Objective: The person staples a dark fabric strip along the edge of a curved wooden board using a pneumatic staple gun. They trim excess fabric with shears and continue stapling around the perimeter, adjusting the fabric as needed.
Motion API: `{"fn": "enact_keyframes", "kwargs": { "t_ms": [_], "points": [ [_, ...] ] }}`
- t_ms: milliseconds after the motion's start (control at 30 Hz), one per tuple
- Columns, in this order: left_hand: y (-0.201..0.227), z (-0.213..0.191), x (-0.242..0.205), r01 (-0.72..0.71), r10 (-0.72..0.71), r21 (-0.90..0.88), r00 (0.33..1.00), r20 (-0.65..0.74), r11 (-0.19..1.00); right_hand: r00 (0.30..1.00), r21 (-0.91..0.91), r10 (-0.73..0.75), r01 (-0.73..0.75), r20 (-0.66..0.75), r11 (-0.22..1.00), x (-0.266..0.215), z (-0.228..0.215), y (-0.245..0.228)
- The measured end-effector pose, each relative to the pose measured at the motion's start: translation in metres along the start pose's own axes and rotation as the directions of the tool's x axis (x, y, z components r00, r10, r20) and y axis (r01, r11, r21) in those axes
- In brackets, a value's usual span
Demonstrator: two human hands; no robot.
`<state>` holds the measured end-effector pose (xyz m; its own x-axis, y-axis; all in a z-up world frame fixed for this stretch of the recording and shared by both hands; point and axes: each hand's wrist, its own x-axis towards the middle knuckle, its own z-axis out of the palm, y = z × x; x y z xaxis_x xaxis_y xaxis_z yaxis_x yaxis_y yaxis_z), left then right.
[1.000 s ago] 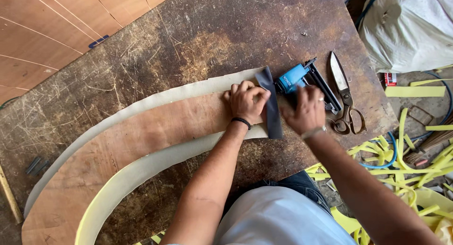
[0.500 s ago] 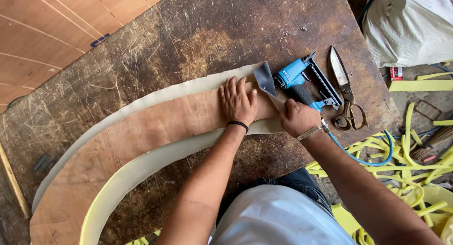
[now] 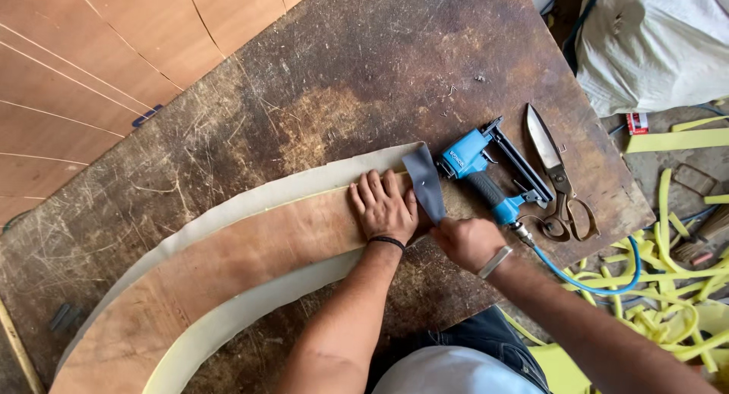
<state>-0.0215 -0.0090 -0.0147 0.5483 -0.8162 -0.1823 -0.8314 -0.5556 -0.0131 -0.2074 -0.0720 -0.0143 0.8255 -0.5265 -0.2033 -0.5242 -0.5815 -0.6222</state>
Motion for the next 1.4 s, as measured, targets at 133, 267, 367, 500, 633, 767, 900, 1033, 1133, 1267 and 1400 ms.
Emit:
{"fn": "enact_keyframes", "kwargs": {
  "t_ms": [133, 267, 367, 500, 633, 767, 900, 1033, 1133, 1267, 1400],
  "points": [
    [-0.003, 0.006, -0.002, -0.022, 0.022, 0.04, 1.0, 0.011, 0.999, 0.985, 0.02, 0.165, -0.166, 0.059, 0.986, 0.003, 0.025, -0.045],
    [-0.009, -0.013, 0.002, 0.005, 0.005, -0.088, 0.993, 0.118, 0.996, 0.97, -0.005, 0.238, -0.238, 0.048, 0.971, 0.014, 0.031, -0.061],
    [-0.013, -0.037, 0.003, -0.017, 0.076, -0.189, 0.948, 0.309, 0.982, 0.906, -0.07, 0.356, -0.349, 0.231, 0.934, 0.013, 0.041, -0.068],
    [-0.006, -0.061, 0.02, -0.018, 0.049, -0.056, 0.784, 0.619, 0.998, 0.908, -0.077, 0.328, -0.319, 0.26, 0.945, 0.014, 0.048, -0.073],
    [-0.005, -0.076, 0.023, 0.004, 0.03, -0.051, 0.763, 0.645, 0.999, 0.928, -0.031, 0.195, -0.196, 0.318, 0.98, -0.004, 0.021, -0.065],
    [0.001, -0.085, 0.023, -0.033, 0.061, -0.053, 0.714, 0.697, 0.998, 0.968, -0.054, 0.227, -0.234, -0.109, 0.971, -0.019, -0.049, -0.015],
    [-0.006, -0.088, 0.025, -0.031, 0.087, -0.092, 0.707, 0.702, 0.995, 0.866, -0.125, 0.491, -0.499, -0.094, 0.857, 0.028, -0.072, 0.008],
    [-0.004, -0.089, 0.026, -0.067, 0.101, -0.076, 0.688, 0.718, 0.995, 0.714, 0.114, 0.697, -0.699, 0.061, 0.706, 0.037, -0.082, 0.007],
    [-0.007, -0.093, 0.029, -0.077, 0.12, -0.092, 0.667, 0.735, 0.993, 0.703, 0.284, 0.7, -0.703, 0.131, 0.652, 0.009, -0.097, 0.008],
    [-0.01, -0.098, 0.026, -0.066, 0.128, -0.113, 0.651, 0.748, 0.991, 0.738, -0.03, 0.598, -0.622, 0.313, 0.783, -0.027, -0.088, 0.005],
    [-0.012, -0.103, 0.029, -0.08, 0.143, -0.12, 0.643, 0.752, 0.99, 0.942, -0.01, 0.26, -0.264, 0.21, 0.964, -0.026, -0.073, -0.002]
  ]
}}
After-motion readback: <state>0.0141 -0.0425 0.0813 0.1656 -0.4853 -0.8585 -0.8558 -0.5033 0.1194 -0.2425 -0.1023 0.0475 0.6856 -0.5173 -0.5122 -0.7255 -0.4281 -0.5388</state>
